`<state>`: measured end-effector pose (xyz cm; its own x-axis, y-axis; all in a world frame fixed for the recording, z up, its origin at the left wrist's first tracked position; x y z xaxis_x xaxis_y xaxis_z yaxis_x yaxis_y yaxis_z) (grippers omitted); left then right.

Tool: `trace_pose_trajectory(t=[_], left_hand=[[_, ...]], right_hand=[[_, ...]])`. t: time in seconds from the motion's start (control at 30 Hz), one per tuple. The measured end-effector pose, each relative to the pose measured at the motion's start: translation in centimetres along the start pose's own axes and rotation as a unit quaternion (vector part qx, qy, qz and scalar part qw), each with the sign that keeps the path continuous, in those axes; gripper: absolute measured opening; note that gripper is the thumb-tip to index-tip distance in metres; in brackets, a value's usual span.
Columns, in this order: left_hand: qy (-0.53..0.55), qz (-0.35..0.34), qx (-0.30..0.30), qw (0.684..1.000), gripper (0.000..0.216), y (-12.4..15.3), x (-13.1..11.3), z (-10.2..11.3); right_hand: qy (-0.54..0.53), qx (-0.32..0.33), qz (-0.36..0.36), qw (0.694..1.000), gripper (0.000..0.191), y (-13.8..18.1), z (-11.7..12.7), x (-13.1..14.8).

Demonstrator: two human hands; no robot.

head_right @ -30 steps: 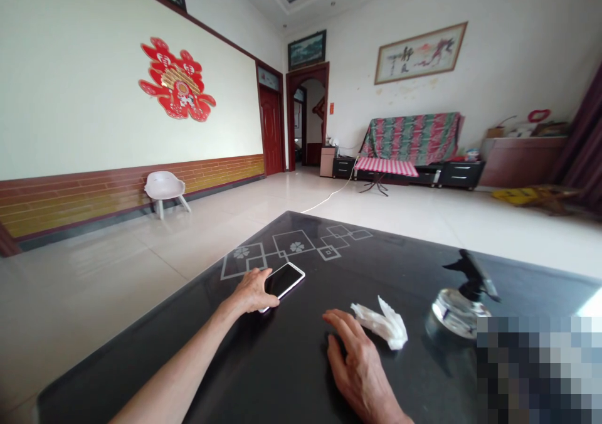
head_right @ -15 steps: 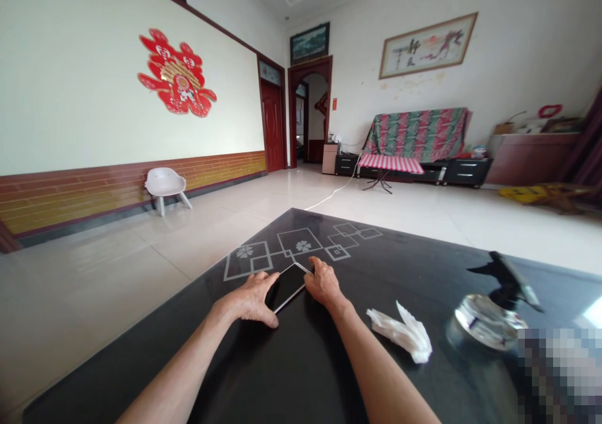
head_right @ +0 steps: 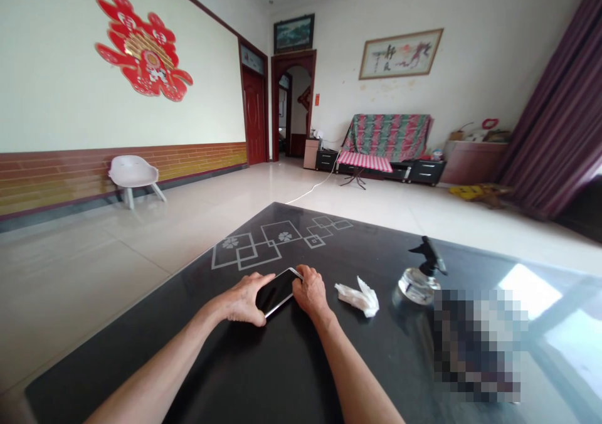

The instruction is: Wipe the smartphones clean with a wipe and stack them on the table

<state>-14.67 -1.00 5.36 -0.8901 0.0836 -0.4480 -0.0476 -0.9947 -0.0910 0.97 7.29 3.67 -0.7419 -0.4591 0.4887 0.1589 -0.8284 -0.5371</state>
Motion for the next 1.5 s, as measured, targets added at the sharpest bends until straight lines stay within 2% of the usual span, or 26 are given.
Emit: trace_pose_trajectory(t=[0.13, 0.23, 0.37, 0.5, 0.57, 0.67, 0.77, 0.9, 1.03, 1.17, 1.3, 1.37, 1.43, 1.5], left_hand=[[0.012, -0.041, -0.024, 0.999, 0.100, 2.4, -3.8, -1.8], [0.009, -0.038, -0.040, 0.998, 0.096, 3.6, -6.8, -3.5], [0.011, -0.034, -0.046, 0.998, 0.095, 4.2, -10.1, -5.6], [0.013, -0.017, -0.042, 0.999, 0.096, 3.9, -11.9, -6.9], [0.021, -0.010, -0.039, 0.999, 0.097, 3.6, -12.3, -7.3], [0.030, -0.006, -0.033, 0.999, 0.099, 3.1, -12.7, -7.6], [0.030, -0.001, -0.022, 0.999, 0.102, 2.7, -12.7, -7.9], [0.034, 0.000, -0.010, 0.999, 0.104, 2.3, -12.8, -8.1], [0.040, 0.002, -0.005, 0.999, 0.104, 2.1, -13.3, -8.4], [0.049, 0.005, 0.008, 0.999, 0.105, 1.9, -13.4, -9.1], [0.058, -0.014, 0.018, 0.998, 0.102, 1.6, -13.2, -9.9], [0.061, -0.025, 0.014, 0.998, 0.100, 1.5, -13.0, -10.2], [0.063, -0.029, 0.009, 0.998, 0.097, 1.6, -12.7, -10.4], [0.066, -0.035, 0.005, 0.997, 0.095, 1.6, -12.6, -10.6]], right_hand=[[0.004, -0.035, 0.015, 0.999, 0.031, 3.3, 3.5, -1.2], [0.001, -0.054, 0.032, 0.998, 0.030, 5.0, 5.7, -2.3], [-0.008, -0.074, 0.050, 0.996, 0.028, 6.3, 7.9, -3.5], [-0.028, -0.097, 0.074, 0.992, 0.027, 7.1, 10.2, -3.6], [-0.022, -0.134, 0.085, 0.987, 0.028, 7.0, 11.8, -3.8], [0.042, -0.192, 0.076, 0.977, 0.027, 5.9, 13.7, -5.0], [0.098, -0.149, 0.064, 0.982, 0.030, 4.5, 13.3, -6.9], [0.093, -0.056, 0.096, 0.989, 0.029, 3.5, 11.6, -8.4], [0.051, -0.052, 0.117, 0.990, 0.027, 3.2, 11.0, -9.4], [0.030, -0.112, 0.056, 0.992, 0.025, 2.9, 11.8, -10.8], [-0.019, -0.192, -0.021, 0.981, 0.026, 3.1, 13.9, -11.2], [-0.060, -0.201, -0.081, 0.974, 0.031, 3.4, 14.6, -11.3], [-0.099, -0.183, -0.127, 0.970, 0.035, 3.8, 14.6, -11.4], [-0.101, -0.183, -0.114, 0.971, 0.033, 4.2, 14.5, -11.0]])
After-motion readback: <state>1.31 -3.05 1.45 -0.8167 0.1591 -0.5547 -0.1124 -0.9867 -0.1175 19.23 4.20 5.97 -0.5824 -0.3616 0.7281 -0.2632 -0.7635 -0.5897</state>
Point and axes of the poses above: each hand's wrist, its own y-axis away from the middle knuckle, its own z-axis out of the back of the hand, x = y × z, the point moved 6 cm from there along -y, towards the middle knuckle, and after that the axes turned 12 degrees about -x, right-handed, at the moved point
